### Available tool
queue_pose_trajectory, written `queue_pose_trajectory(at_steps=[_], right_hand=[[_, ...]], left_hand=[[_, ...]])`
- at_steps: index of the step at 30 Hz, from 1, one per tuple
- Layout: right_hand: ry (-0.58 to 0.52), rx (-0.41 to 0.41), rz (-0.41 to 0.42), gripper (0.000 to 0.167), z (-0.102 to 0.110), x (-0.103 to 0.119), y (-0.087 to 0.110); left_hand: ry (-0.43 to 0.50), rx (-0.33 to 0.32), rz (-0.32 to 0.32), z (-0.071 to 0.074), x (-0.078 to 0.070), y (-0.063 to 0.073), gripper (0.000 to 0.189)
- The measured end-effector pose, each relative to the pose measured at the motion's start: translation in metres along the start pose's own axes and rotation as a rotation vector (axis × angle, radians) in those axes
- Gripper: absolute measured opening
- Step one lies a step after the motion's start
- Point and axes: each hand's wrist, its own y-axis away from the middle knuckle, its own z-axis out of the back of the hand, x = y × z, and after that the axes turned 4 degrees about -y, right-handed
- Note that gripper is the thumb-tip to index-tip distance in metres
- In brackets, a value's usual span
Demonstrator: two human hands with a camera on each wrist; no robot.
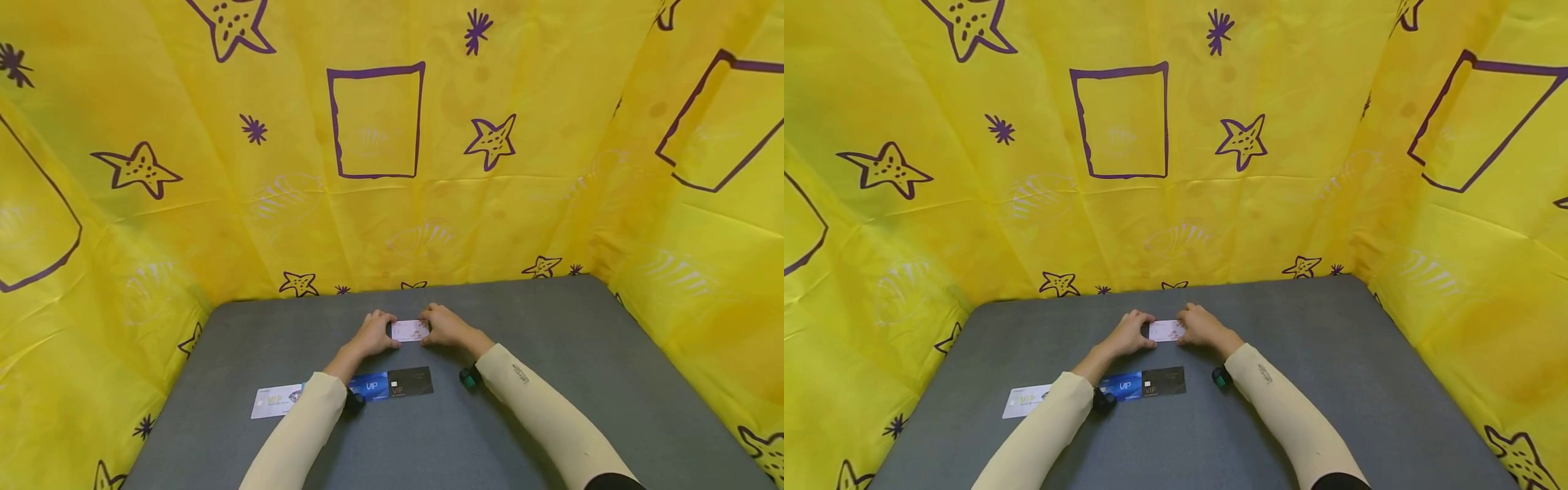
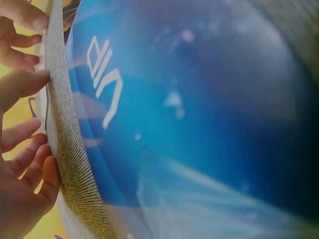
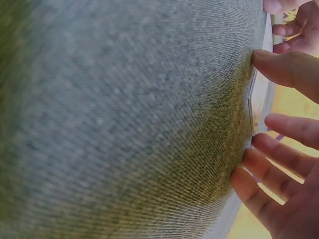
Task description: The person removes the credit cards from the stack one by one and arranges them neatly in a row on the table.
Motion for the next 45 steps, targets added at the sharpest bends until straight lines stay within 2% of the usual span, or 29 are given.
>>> queue_pose_trajectory(at_steps=[6,14,27,45], right_hand=[[0.025,0.022,0.006,0.051,0.0013,0.0012,-0.002],[0.026,0.038,0.009,0.044,0.0034,0.002,-0.0026],[0.017,0.031,-0.004,0.042,0.0031,-0.0009,-0.0064],[0.022,0.049,0.023,0.045,0.0077,0.0027,-0.0068]], left_hand=[[-0.028,0.029,-0.016,0.0008,0.0011,-0.0024,0.056],[-0.048,0.024,-0.007,0.0017,0.0004,-0.0042,0.051],[-0.034,0.016,0.01,0.0028,-0.0014,-0.0061,0.047],[-0.011,0.002,-0.009,0.0025,0.0039,-0.0054,0.051]])
